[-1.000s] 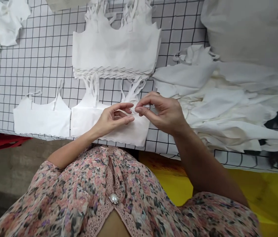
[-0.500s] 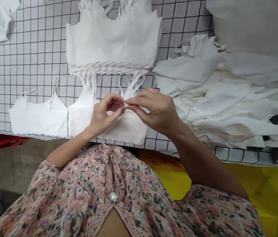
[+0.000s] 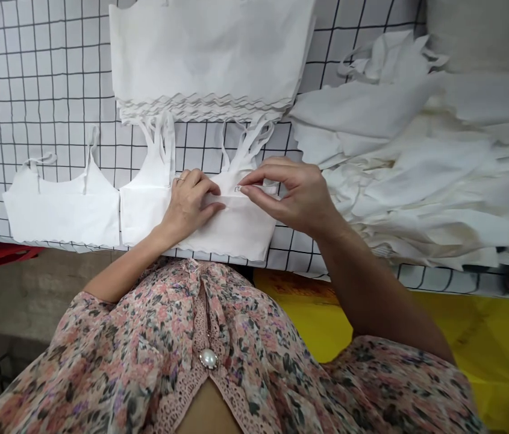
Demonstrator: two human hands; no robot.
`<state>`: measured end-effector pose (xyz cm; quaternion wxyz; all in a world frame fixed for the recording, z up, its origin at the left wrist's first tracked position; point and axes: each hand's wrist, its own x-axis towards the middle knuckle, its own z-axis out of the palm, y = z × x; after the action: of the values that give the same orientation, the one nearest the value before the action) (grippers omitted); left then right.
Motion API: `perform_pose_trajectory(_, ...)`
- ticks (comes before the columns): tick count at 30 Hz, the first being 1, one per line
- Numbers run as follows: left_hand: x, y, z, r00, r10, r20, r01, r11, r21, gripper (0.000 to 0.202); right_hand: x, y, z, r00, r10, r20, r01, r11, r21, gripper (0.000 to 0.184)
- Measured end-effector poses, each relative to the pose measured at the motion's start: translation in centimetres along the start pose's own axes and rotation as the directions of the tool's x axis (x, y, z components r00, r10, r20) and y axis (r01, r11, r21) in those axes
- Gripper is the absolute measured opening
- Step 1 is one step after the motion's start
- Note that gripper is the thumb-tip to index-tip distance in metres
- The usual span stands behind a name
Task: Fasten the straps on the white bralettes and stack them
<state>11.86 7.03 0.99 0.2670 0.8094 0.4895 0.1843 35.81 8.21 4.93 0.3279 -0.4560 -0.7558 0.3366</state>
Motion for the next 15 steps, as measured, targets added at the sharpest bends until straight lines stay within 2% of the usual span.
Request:
perform_pose_trajectory(4, 0.0, 0.3, 0.3, 1.0, -0.006, 0.007, 0.006, 1.0, -0.018, 0.012, 0.2, 0.3, 0.6, 0.995, 0.054, 0.078, -0.049, 0.996, -0.07, 0.017)
perform_pose_trajectory(11, 0.0, 0.0, 1.2, 1.0, -0.022, -0.021, 0.019, 0.992, -0.127, 0.022, 0.1, 0.9, 1.7, 0.986, -0.023, 0.166, 0.048, 0.988, -0.144, 0.02)
perform_pose_trajectory(15, 0.0, 0.1, 1.2, 1.0, -0.022, -0.02, 0.018, 0.988, -0.156, 0.022, -0.2, 1.2, 2.2, 0.981, -0.029, 0.193, 0.064, 0.982, -0.18, 0.019)
